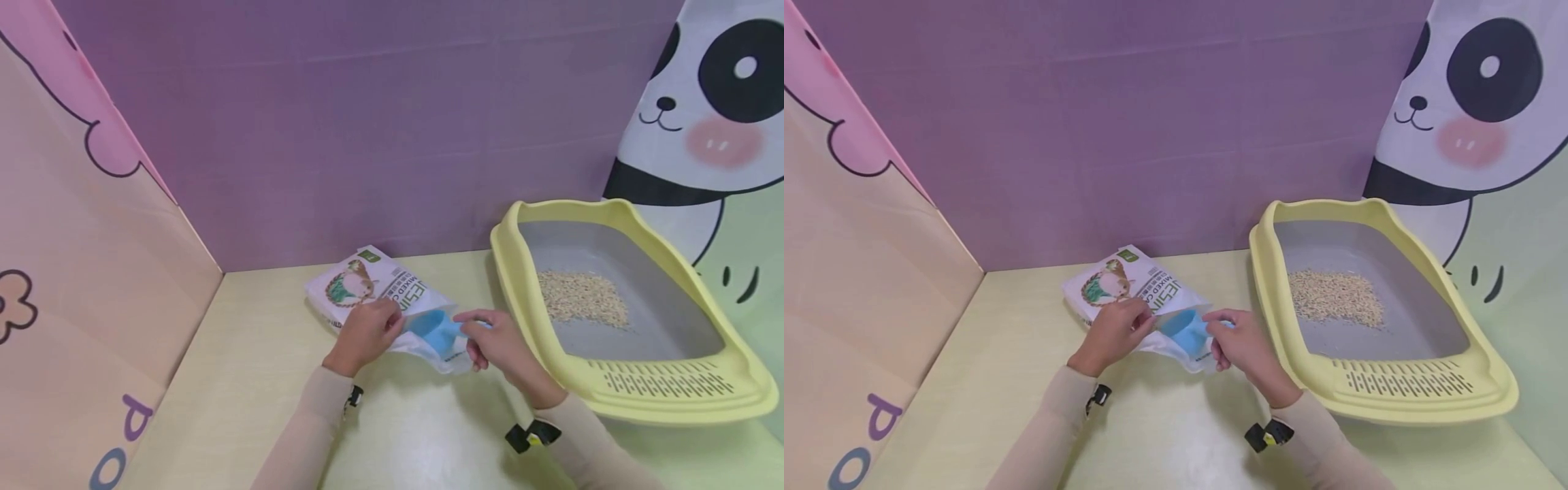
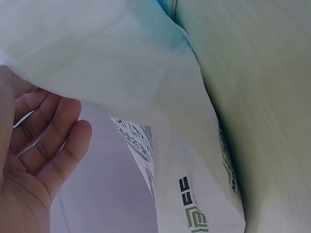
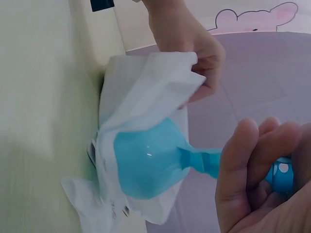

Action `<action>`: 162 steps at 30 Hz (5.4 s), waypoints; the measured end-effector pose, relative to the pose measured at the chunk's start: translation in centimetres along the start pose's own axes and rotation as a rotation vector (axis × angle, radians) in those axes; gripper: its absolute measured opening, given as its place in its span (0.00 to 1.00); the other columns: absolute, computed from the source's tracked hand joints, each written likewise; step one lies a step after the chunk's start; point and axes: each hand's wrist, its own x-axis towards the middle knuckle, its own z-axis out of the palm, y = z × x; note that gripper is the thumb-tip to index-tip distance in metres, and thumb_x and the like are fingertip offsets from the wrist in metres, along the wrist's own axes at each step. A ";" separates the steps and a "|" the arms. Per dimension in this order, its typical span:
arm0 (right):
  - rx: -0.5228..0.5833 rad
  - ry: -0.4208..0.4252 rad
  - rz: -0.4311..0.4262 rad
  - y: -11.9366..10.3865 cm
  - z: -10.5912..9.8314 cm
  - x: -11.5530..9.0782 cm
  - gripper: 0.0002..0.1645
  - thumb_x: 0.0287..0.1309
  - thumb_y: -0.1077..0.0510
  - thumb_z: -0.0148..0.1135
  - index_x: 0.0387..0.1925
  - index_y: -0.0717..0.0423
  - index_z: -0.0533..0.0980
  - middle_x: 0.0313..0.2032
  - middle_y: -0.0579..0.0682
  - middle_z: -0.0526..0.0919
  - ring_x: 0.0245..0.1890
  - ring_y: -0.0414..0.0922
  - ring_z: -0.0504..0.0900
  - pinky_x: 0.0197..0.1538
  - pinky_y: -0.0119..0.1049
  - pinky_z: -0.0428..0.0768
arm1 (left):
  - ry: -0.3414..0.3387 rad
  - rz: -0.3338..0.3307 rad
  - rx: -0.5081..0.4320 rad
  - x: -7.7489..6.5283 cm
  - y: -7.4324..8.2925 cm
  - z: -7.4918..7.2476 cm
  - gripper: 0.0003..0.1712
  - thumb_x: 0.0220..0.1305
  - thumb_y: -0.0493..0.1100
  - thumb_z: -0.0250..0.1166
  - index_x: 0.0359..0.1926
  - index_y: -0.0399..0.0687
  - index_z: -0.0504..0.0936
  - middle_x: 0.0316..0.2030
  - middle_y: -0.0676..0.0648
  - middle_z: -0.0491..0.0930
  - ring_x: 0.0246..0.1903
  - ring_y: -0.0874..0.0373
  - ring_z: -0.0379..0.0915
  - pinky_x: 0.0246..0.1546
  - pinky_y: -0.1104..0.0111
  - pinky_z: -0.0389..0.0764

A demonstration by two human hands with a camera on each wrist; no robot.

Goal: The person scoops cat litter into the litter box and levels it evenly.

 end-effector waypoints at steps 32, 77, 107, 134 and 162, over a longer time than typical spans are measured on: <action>0.007 -0.011 0.029 3.2 4.3 3.1 0.16 0.75 0.53 0.52 0.41 0.64 0.75 0.15 0.43 0.66 0.15 0.38 0.62 0.19 0.29 0.65 | 0.039 0.039 -0.001 0.2 -0.4 -0.1 0.07 0.65 0.41 0.67 0.28 0.50 0.82 0.22 0.56 0.78 0.22 0.67 0.68 0.27 0.74 0.71; 0.109 -0.083 0.121 5.2 1.1 0.6 0.22 0.78 0.51 0.47 0.52 0.68 0.72 0.18 0.41 0.62 0.15 0.36 0.55 0.20 0.27 0.56 | 0.007 0.000 -0.032 0.0 -0.3 -0.4 0.08 0.66 0.41 0.66 0.29 0.50 0.81 0.22 0.56 0.76 0.22 0.68 0.65 0.26 0.76 0.69; 0.149 -0.089 0.105 5.7 -0.8 -2.3 0.13 0.77 0.56 0.46 0.41 0.63 0.69 0.17 0.42 0.63 0.14 0.36 0.57 0.19 0.27 0.58 | 0.015 0.012 -0.016 0.0 -0.3 -0.4 0.07 0.66 0.40 0.66 0.29 0.50 0.82 0.23 0.56 0.78 0.22 0.68 0.67 0.26 0.76 0.71; 0.127 -0.089 0.107 4.2 -2.5 -6.9 0.13 0.77 0.53 0.47 0.35 0.53 0.69 0.16 0.40 0.62 0.13 0.35 0.58 0.19 0.27 0.59 | 0.036 0.022 -0.017 0.0 -0.2 -0.3 0.08 0.65 0.39 0.68 0.28 0.49 0.81 0.22 0.55 0.78 0.21 0.66 0.67 0.25 0.75 0.71; 0.131 -0.114 -0.061 2.2 -4.7 -9.1 0.15 0.79 0.54 0.47 0.32 0.47 0.73 0.14 0.39 0.61 0.12 0.36 0.56 0.13 0.36 0.53 | 0.007 -0.001 -0.011 0.1 -0.2 -0.4 0.09 0.65 0.39 0.67 0.27 0.50 0.81 0.22 0.56 0.77 0.21 0.68 0.65 0.26 0.75 0.70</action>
